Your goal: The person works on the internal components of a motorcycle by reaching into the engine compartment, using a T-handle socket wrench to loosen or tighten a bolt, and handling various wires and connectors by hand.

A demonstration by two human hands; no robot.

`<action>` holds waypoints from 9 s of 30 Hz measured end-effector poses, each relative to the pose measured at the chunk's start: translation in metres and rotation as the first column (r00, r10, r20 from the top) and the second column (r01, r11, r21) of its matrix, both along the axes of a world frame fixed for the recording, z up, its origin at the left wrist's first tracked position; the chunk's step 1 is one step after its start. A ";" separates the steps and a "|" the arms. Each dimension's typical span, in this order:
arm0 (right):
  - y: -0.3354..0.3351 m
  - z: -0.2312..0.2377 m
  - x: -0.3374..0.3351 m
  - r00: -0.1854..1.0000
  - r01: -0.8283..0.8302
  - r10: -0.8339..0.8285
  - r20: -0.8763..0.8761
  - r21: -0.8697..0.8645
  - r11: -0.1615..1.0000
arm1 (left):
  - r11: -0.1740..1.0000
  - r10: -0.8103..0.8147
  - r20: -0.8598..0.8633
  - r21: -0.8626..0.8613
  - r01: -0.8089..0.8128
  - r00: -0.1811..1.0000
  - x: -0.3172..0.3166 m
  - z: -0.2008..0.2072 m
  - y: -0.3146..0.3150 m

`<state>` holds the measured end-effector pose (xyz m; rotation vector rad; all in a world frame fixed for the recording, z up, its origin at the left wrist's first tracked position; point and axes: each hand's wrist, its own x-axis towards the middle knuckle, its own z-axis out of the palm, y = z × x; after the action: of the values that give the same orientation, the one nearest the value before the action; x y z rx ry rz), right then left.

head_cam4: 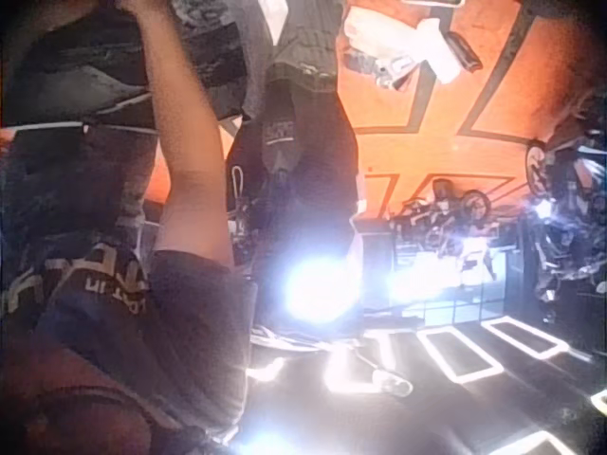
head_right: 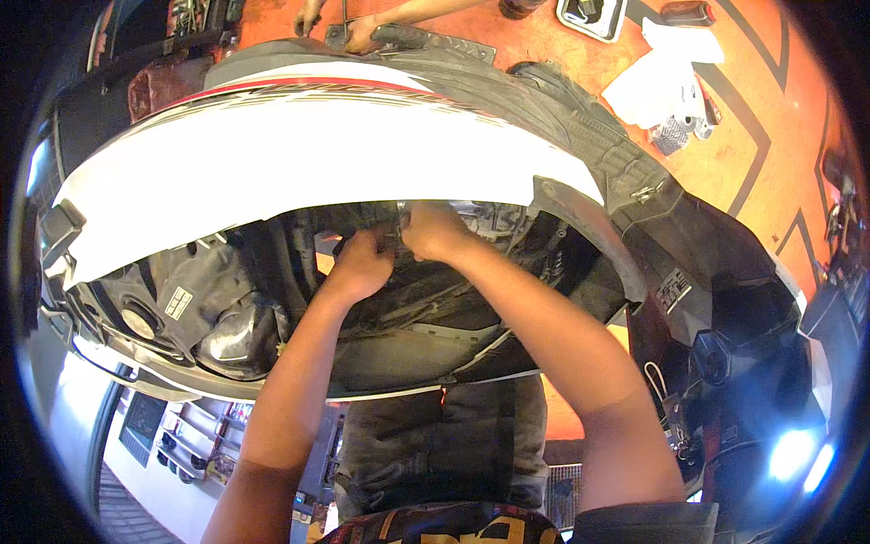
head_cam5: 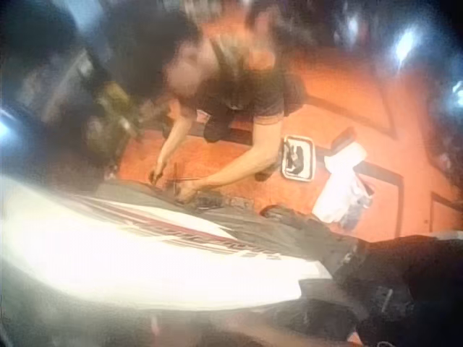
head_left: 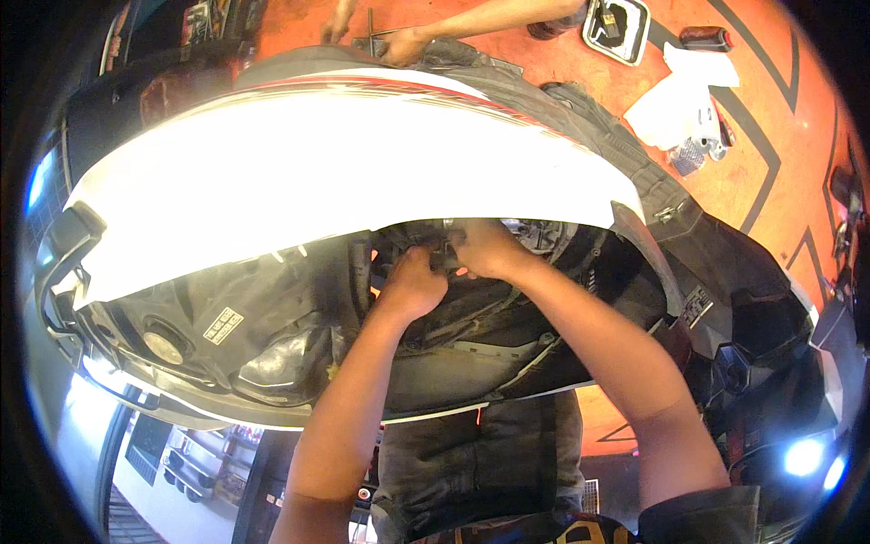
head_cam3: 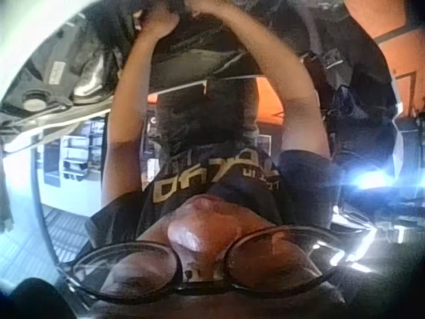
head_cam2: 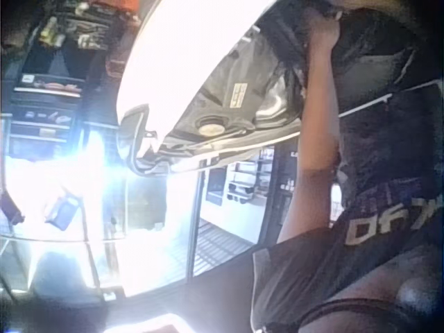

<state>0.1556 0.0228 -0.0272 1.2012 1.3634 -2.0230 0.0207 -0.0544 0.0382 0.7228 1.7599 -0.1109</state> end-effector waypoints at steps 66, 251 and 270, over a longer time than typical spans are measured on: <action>0.028 0.017 0.014 0.582 -0.748 0.721 0.376 0.595 0.293 | 0.309 0.951 0.012 -0.027 -0.951 0.309 0.005 -0.080 -0.010; -0.037 0.032 0.103 0.867 0.267 -0.487 0.103 0.730 0.630 | 0.851 -0.525 0.155 0.107 0.514 0.837 0.037 0.020 0.088; 0.017 -0.061 0.067 0.992 0.115 -0.115 -0.052 0.744 0.658 | 0.709 -0.648 0.022 0.381 0.593 0.761 0.039 0.009 0.068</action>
<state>0.2223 0.0400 -0.0883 1.6343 2.2965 -1.5243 0.0598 0.0140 0.0468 1.5471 1.3254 -0.1929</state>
